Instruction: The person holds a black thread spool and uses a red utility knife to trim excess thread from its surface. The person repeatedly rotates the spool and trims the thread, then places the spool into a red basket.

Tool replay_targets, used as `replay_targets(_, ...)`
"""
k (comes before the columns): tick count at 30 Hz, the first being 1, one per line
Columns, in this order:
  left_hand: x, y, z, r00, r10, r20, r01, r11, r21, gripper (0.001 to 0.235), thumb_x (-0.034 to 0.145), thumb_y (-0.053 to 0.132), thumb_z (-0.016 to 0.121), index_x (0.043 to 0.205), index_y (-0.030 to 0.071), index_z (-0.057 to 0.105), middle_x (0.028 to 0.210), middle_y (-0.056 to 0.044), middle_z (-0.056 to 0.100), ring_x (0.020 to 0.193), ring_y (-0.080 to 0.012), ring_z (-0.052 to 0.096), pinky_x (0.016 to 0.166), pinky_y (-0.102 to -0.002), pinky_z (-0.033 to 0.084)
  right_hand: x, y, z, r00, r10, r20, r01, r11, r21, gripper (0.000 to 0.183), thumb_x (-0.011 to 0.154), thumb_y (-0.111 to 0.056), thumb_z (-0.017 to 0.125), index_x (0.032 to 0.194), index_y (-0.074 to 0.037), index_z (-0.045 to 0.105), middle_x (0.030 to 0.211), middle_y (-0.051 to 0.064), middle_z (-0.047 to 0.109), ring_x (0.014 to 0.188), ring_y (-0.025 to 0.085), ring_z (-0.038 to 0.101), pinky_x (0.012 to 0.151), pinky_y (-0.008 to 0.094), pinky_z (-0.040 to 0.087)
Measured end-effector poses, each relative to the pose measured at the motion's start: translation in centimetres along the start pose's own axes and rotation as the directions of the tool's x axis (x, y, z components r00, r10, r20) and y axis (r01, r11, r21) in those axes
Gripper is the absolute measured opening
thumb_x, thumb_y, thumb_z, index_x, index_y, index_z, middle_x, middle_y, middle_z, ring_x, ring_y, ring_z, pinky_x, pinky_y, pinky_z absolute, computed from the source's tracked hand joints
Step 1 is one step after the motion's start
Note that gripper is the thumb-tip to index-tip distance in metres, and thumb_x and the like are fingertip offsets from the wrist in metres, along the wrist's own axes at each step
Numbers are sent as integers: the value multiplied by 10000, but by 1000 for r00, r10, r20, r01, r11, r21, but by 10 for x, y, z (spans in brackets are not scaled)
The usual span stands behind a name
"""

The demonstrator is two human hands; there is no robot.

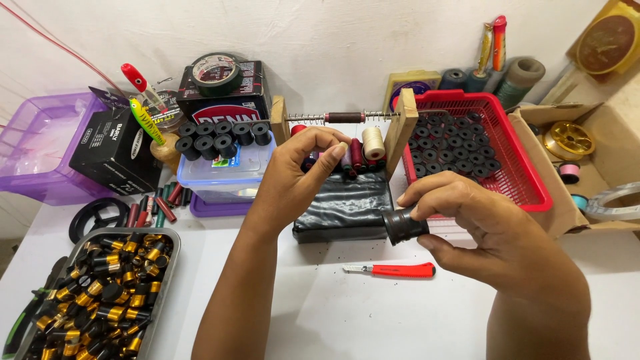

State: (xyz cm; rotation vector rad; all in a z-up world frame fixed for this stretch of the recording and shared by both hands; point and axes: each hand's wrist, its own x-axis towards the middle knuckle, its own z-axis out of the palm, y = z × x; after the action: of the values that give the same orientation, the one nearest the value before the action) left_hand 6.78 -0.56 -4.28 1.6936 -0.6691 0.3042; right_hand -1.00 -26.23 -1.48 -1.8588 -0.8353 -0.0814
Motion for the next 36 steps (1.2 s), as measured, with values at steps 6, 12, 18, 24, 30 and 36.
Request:
replay_targets(6, 0, -3, 1, 999, -38, -20, 39, 998, 55, 155, 1000, 239, 583, 942, 105, 633, 1077, -66, 705, 1045, -159, 662, 909, -292, 504, 2, -2, 1, 999, -47, -18, 43, 988, -149, 312, 821, 17, 717, 1080, -111, 598, 1135, 111, 686, 1123, 203, 695, 939, 299, 557)
replay_targets(12, -5, 21, 8, 990, 96, -102, -76, 979, 188, 242, 1033, 248, 517, 1184, 76, 596, 1307, -137, 654, 1262, -270, 621, 1084, -386, 467, 6, -8, 3, 994, -65, -84, 35, 948, -317, 272, 843, -47, 719, 1091, -106, 623, 1116, 83, 705, 1084, 176, 704, 953, 286, 553)
replay_targets(18, -20, 40, 37, 978, 194, 70, -182, 971, -153, 345, 1101, 333, 401, 1250, 70, 567, 1317, -164, 645, 1294, -303, 635, 1140, -416, 504, 4, -3, 4, 984, 10, -178, -36, 989, -145, 251, 856, -35, 708, 1092, -50, 625, 1107, 94, 672, 1126, 184, 651, 979, 280, 550)
replay_targets(24, -24, 23, 57, 989, 112, 99, -68, 926, -371, 340, 1104, 361, 418, 1272, 99, 555, 1181, -46, 650, 1054, -153, 619, 870, -301, 539, -4, 8, 2, 965, 39, -259, -33, 999, 29, 293, 873, -35, 691, 1154, -14, 610, 1140, 111, 629, 1126, 189, 622, 959, 285, 540)
replay_targets(30, -25, 15, 65, 991, 68, 112, -17, 914, -406, 359, 1069, 373, 489, 1280, 87, 544, 1047, -47, 597, 863, -137, 612, 810, -278, 548, -1, 5, 1, 929, 157, -334, -112, 982, 150, 257, 910, -83, 664, 1153, -24, 606, 1009, 80, 626, 923, 138, 652, 823, 247, 545)
replay_targets(36, -27, 15, 65, 996, 3, 88, 31, 925, -378, 321, 1018, 313, 587, 1237, 79, 567, 1082, -8, 639, 985, -105, 605, 873, -248, 499, 3, 5, 3, 916, 188, -354, -135, 976, 170, 212, 943, -100, 630, 1141, -30, 603, 963, 70, 616, 866, 132, 649, 780, 247, 547)
